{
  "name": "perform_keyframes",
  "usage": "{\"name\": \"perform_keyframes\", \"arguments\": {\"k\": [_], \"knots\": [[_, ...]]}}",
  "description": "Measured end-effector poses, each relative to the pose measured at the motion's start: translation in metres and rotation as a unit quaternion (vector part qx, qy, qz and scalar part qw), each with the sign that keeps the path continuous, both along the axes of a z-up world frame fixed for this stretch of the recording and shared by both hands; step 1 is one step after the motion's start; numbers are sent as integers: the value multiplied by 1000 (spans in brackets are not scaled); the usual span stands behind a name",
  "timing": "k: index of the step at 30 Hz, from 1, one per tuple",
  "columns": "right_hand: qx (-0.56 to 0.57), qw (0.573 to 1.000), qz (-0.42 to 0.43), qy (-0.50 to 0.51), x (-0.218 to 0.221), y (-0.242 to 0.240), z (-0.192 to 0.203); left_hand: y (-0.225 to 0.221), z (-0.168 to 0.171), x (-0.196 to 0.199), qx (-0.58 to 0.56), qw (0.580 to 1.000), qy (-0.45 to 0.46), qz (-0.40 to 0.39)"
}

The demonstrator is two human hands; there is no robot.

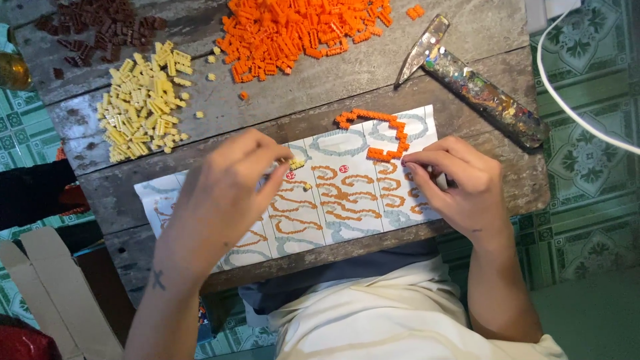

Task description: A person is seen assembling a mosaic-like figure by placing small orange and yellow plastic blocks onto a printed template on a wooden table, eventually using a small hammer to press them into place.

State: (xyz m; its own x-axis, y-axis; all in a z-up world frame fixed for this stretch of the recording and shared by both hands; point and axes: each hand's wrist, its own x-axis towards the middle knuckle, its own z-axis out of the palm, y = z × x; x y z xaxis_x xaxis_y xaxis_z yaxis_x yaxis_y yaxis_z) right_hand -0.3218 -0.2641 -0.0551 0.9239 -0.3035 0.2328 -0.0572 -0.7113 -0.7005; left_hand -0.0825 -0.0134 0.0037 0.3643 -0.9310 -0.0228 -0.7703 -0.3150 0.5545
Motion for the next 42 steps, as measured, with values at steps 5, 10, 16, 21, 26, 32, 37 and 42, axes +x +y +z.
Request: {"name": "perform_keyframes", "arguments": {"k": [5,10,16,21,26,32,37,42], "knots": [[-12,1000,3,-2,0,0,0,3,-12,-23,-14,1000,-9,-10],[-4,1000,-7,2,0,2,0,3,-27,-33,-42,999,-17,-11],[-12,1000,0,-1,0,2,0,-1,-26,-35,-50,998,-16,-20],[-6,1000,-1,-2,0,2,-1,18,-20,-15,-46,999,-11,22],[-13,1000,-6,12,-2,6,-3,60,8,34,-47,984,-91,146],[-49,999,-7,7,-2,7,-2,89,4,65,-6,967,-151,203],[-52,999,-9,3,-2,8,-3,76,-8,62,103,959,-129,230],[-56,998,2,6,-2,6,-3,80,-12,64,147,941,-146,268]]}}
